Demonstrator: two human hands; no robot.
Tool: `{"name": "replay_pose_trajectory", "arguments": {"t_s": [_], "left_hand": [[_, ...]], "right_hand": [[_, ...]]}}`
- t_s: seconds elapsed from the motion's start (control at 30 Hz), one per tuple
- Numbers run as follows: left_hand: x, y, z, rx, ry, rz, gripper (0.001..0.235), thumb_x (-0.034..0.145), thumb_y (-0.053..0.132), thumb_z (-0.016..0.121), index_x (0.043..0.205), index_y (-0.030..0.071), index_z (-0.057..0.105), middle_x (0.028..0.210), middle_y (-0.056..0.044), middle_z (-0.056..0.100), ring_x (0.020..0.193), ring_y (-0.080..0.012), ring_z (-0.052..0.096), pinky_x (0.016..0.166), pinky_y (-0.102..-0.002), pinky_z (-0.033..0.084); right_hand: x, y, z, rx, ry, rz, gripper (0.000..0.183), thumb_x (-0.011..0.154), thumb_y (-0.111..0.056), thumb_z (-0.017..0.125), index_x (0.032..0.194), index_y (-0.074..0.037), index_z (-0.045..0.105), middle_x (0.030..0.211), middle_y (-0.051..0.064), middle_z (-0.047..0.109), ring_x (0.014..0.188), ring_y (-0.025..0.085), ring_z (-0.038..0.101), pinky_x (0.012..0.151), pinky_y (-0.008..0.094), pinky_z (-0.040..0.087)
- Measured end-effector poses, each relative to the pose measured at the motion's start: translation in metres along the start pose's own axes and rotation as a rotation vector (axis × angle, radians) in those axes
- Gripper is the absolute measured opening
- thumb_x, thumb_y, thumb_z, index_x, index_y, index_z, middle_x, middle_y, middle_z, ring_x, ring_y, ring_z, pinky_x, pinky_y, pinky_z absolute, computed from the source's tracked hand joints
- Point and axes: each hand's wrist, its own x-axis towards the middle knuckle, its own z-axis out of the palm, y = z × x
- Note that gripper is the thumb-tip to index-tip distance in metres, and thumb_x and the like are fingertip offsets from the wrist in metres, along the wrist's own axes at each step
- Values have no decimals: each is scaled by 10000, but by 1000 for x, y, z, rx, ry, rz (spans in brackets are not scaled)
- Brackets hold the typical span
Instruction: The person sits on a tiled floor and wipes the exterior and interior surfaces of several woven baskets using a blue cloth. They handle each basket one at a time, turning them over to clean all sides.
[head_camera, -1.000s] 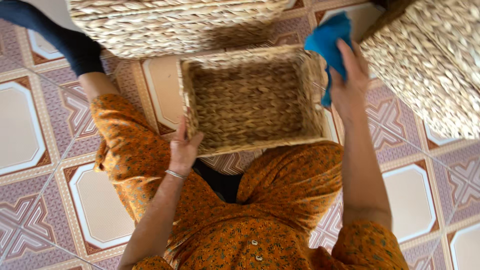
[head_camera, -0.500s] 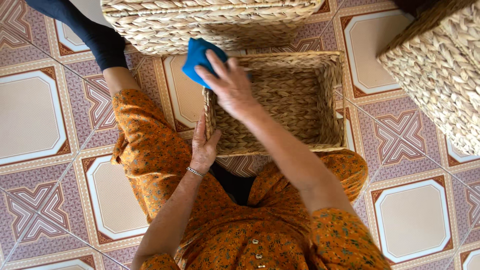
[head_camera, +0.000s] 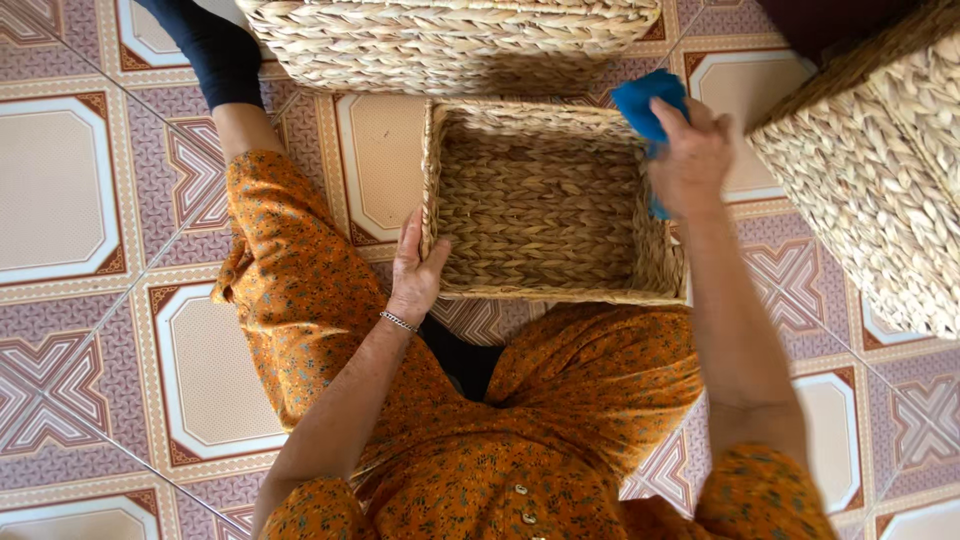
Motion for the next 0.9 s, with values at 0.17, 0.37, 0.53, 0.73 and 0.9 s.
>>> {"name": "replay_pose_trajectory", "arguments": {"t_s": [0.17,0.37,0.53,0.73,0.9], "left_hand": [[1,14,-4,-40,-88,35,690,940,-71,613,1567,119,395,1567,-99,420,1488,-251,383,1232,-375,336],[-1,16,0,-141,-43,127,622,973,-63,585,1547,125,439,1562,-59,418,1498,-224,382,1222,-363,386],[-6,8,3,-150,30,65,524,1020,-25,587,1515,113,483,1554,-45,475,1444,-200,426,1155,-335,418],[-6,20,5,-115,39,47,521,1003,29,612,1508,106,509,1528,-71,502,1412,-222,470,1092,-333,493],[5,53,-9,241,161,234,748,909,158,769,1513,53,341,1534,-157,371,1412,-308,394,1105,-419,459]], "right_hand": [[45,-142,50,158,33,-124,738,722,43,795,1380,-242,621,1412,213,567,1149,423,571,861,499,574],[48,-129,78,-9,111,-430,822,647,-27,804,1396,-301,606,1496,138,484,1167,399,515,819,497,586],[15,-18,58,-101,-4,-358,758,940,56,746,1480,-452,587,1611,80,502,1184,294,522,753,343,569],[-1,69,7,-275,-86,-84,539,819,-59,776,1295,-311,753,1426,115,635,1202,400,550,843,453,573],[-17,59,8,247,53,211,530,909,35,749,1397,-161,686,1365,147,655,1199,396,624,993,469,554]]}}
